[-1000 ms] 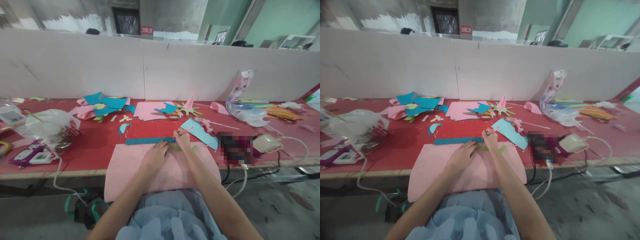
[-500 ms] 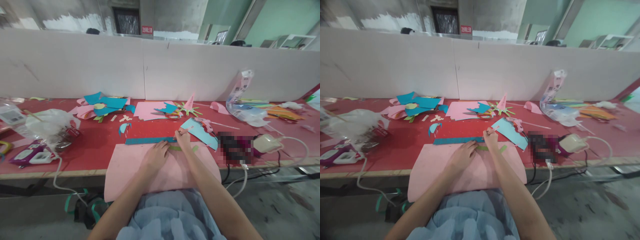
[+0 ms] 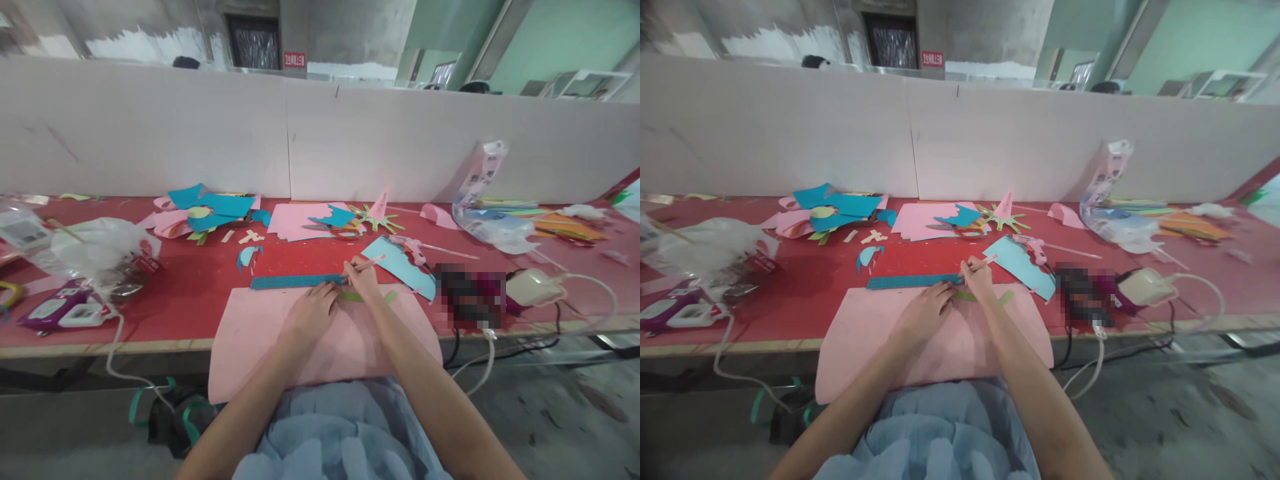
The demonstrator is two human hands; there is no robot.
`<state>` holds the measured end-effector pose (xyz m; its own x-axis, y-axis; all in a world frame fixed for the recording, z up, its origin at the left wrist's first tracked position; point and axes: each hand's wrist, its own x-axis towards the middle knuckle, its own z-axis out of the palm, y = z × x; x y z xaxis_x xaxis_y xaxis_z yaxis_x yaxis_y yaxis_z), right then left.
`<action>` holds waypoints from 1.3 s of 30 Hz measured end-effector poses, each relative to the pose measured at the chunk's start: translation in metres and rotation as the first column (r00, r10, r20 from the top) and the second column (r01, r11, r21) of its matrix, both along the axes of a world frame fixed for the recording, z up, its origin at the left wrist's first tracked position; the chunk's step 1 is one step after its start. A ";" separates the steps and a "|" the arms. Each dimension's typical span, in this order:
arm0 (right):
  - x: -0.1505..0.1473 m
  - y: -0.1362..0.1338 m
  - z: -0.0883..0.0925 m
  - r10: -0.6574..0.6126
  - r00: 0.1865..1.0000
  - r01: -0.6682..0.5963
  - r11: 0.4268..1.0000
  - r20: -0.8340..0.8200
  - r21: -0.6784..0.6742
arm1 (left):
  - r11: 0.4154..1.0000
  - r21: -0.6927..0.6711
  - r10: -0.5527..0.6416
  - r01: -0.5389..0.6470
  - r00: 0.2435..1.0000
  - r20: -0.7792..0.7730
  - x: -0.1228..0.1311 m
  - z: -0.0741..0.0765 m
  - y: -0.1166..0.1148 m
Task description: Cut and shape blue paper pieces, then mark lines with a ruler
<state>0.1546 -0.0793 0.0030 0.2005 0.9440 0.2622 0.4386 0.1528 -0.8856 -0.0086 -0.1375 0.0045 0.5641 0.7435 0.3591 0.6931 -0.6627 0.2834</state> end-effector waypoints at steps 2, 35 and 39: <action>0.000 0.000 0.000 0.001 1.000 -0.001 1.000 0.003 -0.005 | 1.000 0.006 0.002 -0.002 1.000 0.002 0.000 0.000 0.000; -0.006 -0.005 0.009 -0.032 0.999 0.032 0.997 0.007 -0.072 | 1.000 0.004 -0.012 0.012 1.000 -0.006 -0.001 -0.003 0.001; -0.006 -0.005 0.008 -0.038 0.999 0.038 0.997 0.007 -0.071 | 1.000 0.000 -0.012 0.012 1.000 0.001 0.000 -0.002 0.001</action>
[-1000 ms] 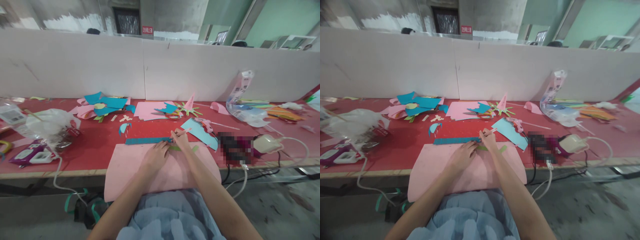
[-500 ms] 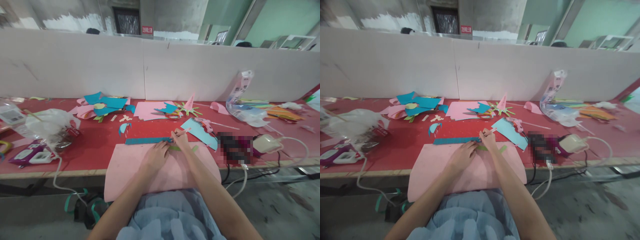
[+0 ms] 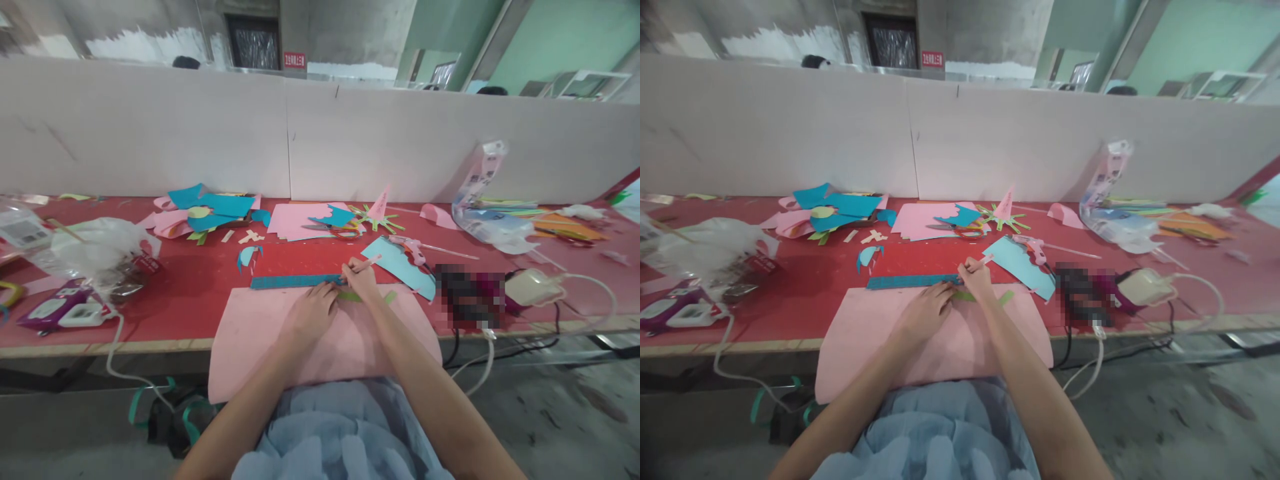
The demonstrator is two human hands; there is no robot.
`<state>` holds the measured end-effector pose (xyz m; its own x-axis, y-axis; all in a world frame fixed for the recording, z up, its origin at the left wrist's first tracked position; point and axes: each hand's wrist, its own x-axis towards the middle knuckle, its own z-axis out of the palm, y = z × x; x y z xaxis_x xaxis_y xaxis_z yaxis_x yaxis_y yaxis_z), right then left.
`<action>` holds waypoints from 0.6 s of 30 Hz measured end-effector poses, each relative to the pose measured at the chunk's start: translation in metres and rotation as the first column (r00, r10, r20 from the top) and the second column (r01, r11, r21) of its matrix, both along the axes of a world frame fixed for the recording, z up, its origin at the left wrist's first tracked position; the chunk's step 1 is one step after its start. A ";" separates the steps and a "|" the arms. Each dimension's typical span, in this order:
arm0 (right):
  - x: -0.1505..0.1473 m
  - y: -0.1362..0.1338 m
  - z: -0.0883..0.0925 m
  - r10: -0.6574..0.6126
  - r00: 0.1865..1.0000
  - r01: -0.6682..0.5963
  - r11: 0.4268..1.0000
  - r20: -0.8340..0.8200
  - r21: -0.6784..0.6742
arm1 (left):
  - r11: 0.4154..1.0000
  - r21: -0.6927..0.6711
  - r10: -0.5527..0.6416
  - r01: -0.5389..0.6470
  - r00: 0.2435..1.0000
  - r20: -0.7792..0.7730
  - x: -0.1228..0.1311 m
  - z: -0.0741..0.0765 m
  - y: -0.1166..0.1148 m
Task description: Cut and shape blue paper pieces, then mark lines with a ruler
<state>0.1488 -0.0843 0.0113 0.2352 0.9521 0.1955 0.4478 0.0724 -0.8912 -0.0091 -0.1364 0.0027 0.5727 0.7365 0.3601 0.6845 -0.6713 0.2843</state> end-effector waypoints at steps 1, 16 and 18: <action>0.000 0.000 0.000 -0.004 1.000 0.004 1.000 -0.001 0.000 | 1.000 -0.004 0.000 0.000 1.000 0.001 0.000 0.001 0.000; 0.001 0.000 0.000 -0.025 1.000 0.025 1.000 0.004 -0.003 | 1.000 -0.028 0.009 -0.009 1.000 0.002 0.001 0.002 -0.001; 0.001 0.000 0.000 -0.030 1.000 0.030 1.000 0.004 -0.005 | 1.000 -0.026 0.011 -0.011 1.000 0.003 0.001 0.001 -0.001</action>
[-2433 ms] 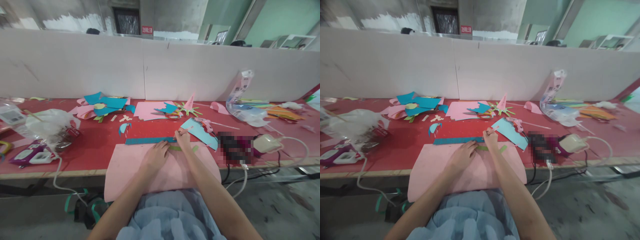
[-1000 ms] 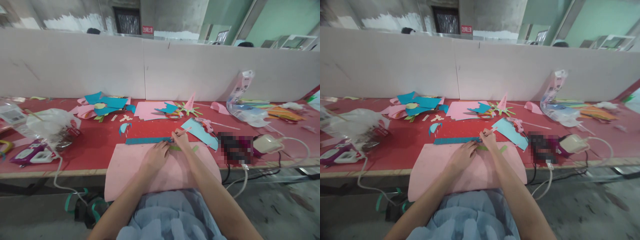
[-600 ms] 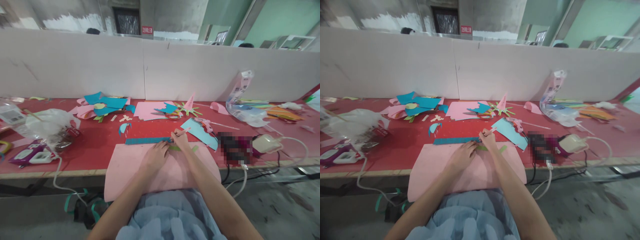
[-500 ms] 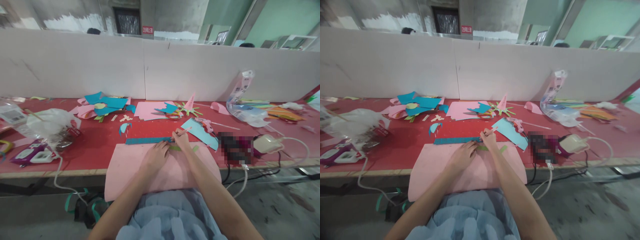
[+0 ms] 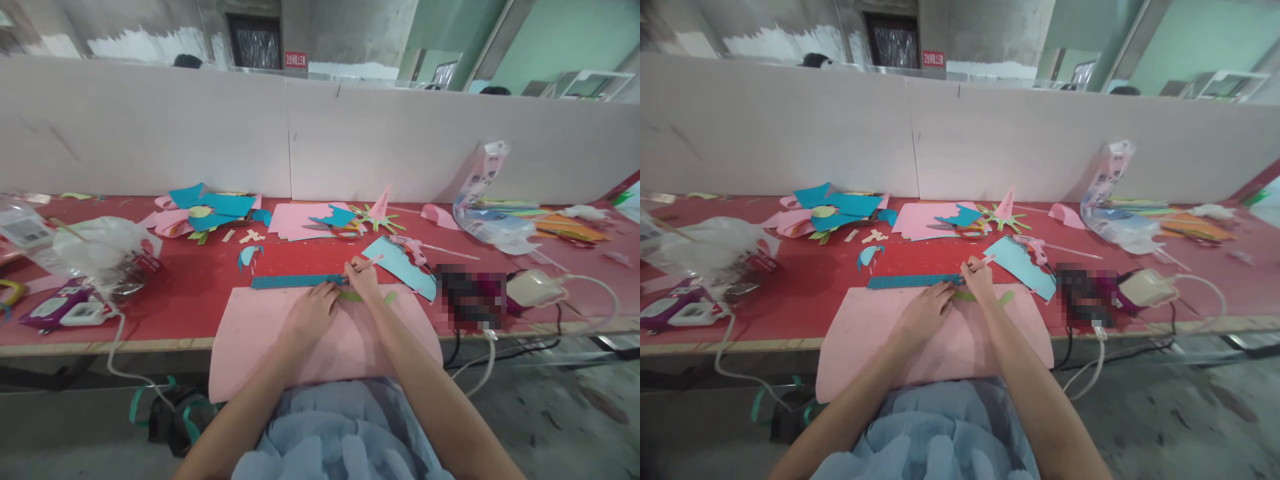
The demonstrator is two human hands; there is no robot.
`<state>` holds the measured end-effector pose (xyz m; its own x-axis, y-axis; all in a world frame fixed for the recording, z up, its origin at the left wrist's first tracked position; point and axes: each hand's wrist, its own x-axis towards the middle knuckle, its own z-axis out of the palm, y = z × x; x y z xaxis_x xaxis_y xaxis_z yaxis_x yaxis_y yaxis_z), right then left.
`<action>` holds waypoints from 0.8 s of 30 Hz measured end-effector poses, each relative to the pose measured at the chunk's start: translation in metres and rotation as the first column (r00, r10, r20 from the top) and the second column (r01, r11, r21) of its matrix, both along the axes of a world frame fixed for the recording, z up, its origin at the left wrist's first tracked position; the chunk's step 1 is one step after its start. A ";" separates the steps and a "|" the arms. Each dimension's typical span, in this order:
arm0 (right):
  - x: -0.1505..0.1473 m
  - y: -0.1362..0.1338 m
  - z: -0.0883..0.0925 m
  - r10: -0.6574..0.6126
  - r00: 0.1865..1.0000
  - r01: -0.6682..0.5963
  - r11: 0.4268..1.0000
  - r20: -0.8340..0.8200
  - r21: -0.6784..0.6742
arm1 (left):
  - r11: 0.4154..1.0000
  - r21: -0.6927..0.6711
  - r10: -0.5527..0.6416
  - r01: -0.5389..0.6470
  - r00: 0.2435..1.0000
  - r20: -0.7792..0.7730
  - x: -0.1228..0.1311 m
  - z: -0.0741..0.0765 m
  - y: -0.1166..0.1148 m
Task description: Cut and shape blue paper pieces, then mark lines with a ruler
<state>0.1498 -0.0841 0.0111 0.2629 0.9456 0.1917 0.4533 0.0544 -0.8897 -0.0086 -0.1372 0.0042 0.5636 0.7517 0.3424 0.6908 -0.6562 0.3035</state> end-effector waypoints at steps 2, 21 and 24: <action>0.000 0.000 0.000 -0.006 1.000 0.006 1.000 0.001 -0.003 | 1.000 0.004 0.001 -0.001 1.000 -0.001 0.000 0.000 0.000; 0.003 0.001 0.001 -0.039 0.999 0.039 0.999 0.018 0.001 | 1.000 -0.001 -0.004 0.004 1.000 -0.008 -0.001 0.001 0.000; 0.005 0.002 0.001 -0.035 0.999 0.034 0.999 0.026 0.004 | 1.000 0.007 -0.006 0.006 1.000 -0.001 -0.001 0.000 0.000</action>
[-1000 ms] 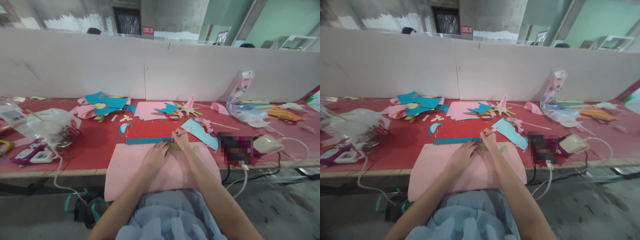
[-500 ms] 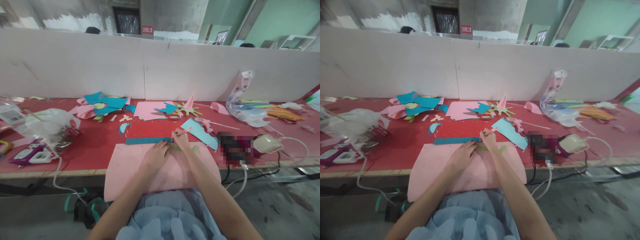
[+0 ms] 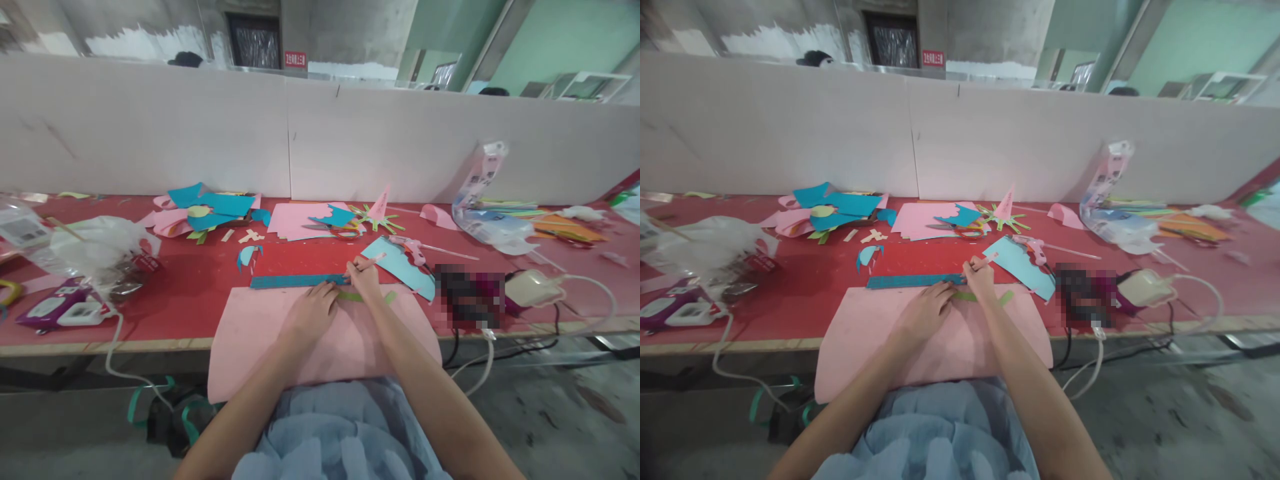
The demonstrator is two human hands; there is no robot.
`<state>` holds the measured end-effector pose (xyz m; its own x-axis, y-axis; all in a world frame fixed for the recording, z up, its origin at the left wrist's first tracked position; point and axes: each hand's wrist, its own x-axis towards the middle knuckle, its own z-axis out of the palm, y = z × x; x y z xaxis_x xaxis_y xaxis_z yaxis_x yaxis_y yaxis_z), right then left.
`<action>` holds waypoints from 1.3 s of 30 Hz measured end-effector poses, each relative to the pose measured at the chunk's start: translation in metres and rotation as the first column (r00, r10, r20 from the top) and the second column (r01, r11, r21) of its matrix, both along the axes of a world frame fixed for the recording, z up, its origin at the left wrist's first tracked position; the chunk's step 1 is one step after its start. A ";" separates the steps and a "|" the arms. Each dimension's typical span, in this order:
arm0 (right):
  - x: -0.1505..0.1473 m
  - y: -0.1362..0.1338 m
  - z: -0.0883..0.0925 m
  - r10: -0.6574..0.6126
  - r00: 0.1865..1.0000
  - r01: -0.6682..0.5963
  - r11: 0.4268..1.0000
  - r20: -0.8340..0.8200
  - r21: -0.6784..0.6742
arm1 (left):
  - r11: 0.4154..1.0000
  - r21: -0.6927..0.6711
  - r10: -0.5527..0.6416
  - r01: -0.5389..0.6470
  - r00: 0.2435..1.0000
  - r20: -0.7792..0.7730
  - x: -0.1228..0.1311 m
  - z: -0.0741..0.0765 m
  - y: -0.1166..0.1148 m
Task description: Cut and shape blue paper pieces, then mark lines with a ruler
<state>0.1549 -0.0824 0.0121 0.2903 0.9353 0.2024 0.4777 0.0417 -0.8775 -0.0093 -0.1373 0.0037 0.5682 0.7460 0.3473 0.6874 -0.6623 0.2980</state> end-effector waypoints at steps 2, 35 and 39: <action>0.000 0.000 0.000 0.005 1.000 -0.005 1.000 0.006 0.002 | 1.000 0.005 -0.005 0.005 1.000 0.004 0.000 -0.001 0.000; 0.003 0.003 -0.006 -0.024 0.999 0.024 1.000 0.032 0.014 | 1.000 -0.023 0.009 -0.009 1.000 -0.010 0.001 0.004 -0.001; 0.003 0.003 -0.007 -0.019 0.999 0.018 1.000 0.026 0.021 | 1.000 -0.021 0.012 -0.012 1.000 -0.019 0.000 0.003 -0.001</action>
